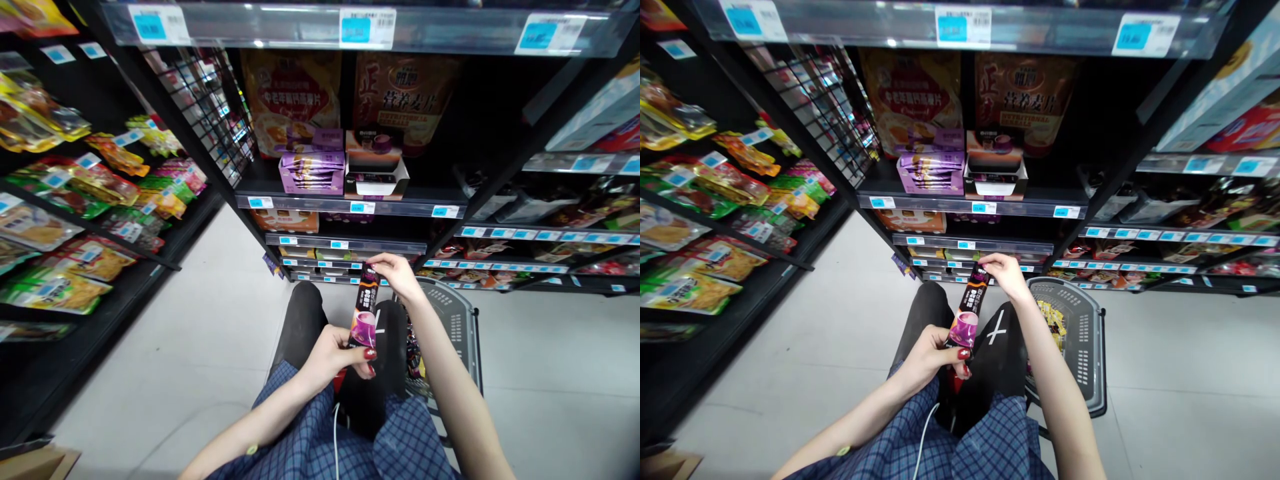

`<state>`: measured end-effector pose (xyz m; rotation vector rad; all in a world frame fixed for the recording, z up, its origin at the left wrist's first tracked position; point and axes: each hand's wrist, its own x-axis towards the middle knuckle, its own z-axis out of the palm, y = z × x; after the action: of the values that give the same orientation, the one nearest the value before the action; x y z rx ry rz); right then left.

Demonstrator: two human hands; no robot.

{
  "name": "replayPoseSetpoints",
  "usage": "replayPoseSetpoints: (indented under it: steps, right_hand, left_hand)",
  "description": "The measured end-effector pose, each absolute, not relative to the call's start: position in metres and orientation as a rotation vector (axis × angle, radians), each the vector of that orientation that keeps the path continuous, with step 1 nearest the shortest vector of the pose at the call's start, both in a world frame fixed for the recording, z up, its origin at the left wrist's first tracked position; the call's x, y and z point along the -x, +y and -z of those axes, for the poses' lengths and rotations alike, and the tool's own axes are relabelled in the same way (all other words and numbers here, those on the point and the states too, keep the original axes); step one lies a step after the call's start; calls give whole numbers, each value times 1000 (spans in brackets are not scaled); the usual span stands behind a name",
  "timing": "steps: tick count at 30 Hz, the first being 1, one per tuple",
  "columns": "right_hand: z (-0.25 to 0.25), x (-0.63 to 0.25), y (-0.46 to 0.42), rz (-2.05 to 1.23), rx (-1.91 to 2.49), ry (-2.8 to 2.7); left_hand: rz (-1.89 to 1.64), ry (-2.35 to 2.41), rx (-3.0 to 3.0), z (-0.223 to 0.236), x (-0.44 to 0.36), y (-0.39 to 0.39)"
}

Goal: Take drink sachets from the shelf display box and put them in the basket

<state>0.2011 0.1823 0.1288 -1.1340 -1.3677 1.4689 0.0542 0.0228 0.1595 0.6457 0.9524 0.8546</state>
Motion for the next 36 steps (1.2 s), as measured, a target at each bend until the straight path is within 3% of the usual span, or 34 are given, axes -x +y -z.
replayPoseSetpoints:
  steps: [11, 17, 23, 31, 36]
  right_hand:
    - [-231, -217, 137, -1126, 926, -1533]
    - [-252, -217, 110, -1039, 895, -1639]
    - [-234, -218, 116, -1220, 937, -1463]
    - [-168, -198, 93, -2062, 482, -1304]
    - [-155, -188, 83, -1999, 563, -1118]
  left_hand:
    - [-691, 994, -810, -147, -55, 25]
    - [-681, 985, -809, -141, -57, 25]
    - [-687, 1006, -811, -146, -58, 24]
    - [-580, 486, -662, -123, -52, 29]
    - [-485, 257, -499, -100, -56, 28]
